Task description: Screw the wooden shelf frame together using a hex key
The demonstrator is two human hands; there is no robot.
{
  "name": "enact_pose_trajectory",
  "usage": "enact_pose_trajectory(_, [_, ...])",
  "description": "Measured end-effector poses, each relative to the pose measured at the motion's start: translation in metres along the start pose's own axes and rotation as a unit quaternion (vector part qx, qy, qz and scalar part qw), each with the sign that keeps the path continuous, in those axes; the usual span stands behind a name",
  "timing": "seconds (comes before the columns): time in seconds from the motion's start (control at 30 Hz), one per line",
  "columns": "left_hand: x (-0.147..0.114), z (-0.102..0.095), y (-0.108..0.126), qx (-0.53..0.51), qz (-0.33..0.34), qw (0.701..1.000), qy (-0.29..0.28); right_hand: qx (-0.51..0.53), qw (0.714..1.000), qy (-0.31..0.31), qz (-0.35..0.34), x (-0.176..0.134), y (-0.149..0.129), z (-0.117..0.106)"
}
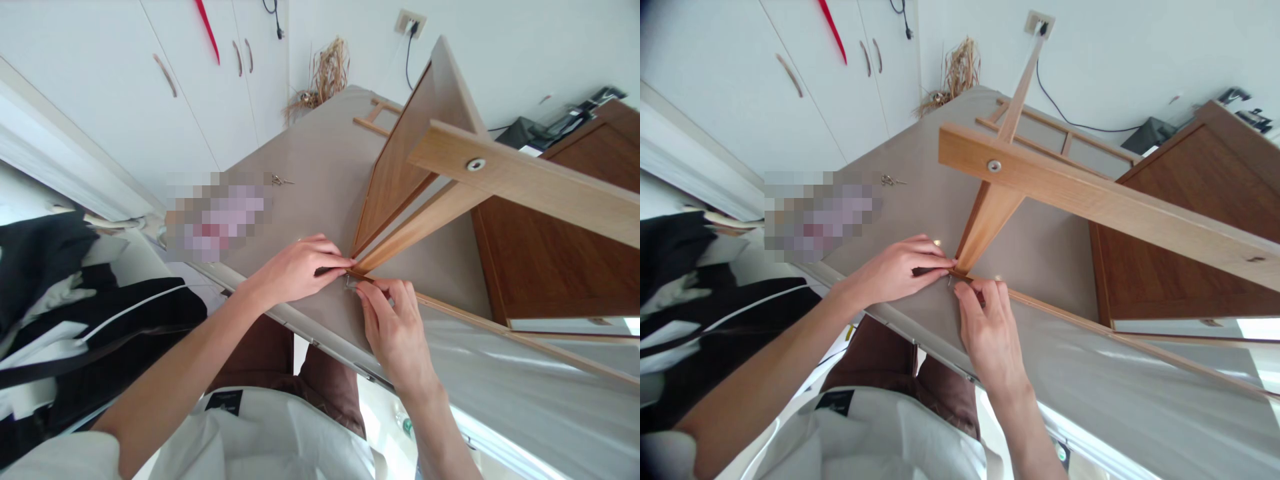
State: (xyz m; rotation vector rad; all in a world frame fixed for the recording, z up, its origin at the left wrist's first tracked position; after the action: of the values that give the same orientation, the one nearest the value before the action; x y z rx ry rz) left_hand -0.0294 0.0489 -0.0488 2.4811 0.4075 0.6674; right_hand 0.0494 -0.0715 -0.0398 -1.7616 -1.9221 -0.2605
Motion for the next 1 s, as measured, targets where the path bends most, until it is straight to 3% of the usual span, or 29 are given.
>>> enact_pose_trajectory(1.0, [-0.001, 0.000, 0.000, -0.004, 0.002, 1.000, -0.002, -0.045, 0.999, -0.007, -0.020, 0.006, -0.013, -0.003])
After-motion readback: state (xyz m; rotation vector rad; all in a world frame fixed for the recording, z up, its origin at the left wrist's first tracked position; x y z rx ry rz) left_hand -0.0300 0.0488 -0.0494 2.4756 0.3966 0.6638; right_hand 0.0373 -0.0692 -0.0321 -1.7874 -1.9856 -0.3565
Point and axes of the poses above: each hand's wrist, its own x-axis towards the middle knuckle, its own z-axis out of the palm, y = z × x, the point moved 9 cm from there along x, towards the middle knuckle, and after that the axes turned 6 degrees about -z, right-handed, at the moved point
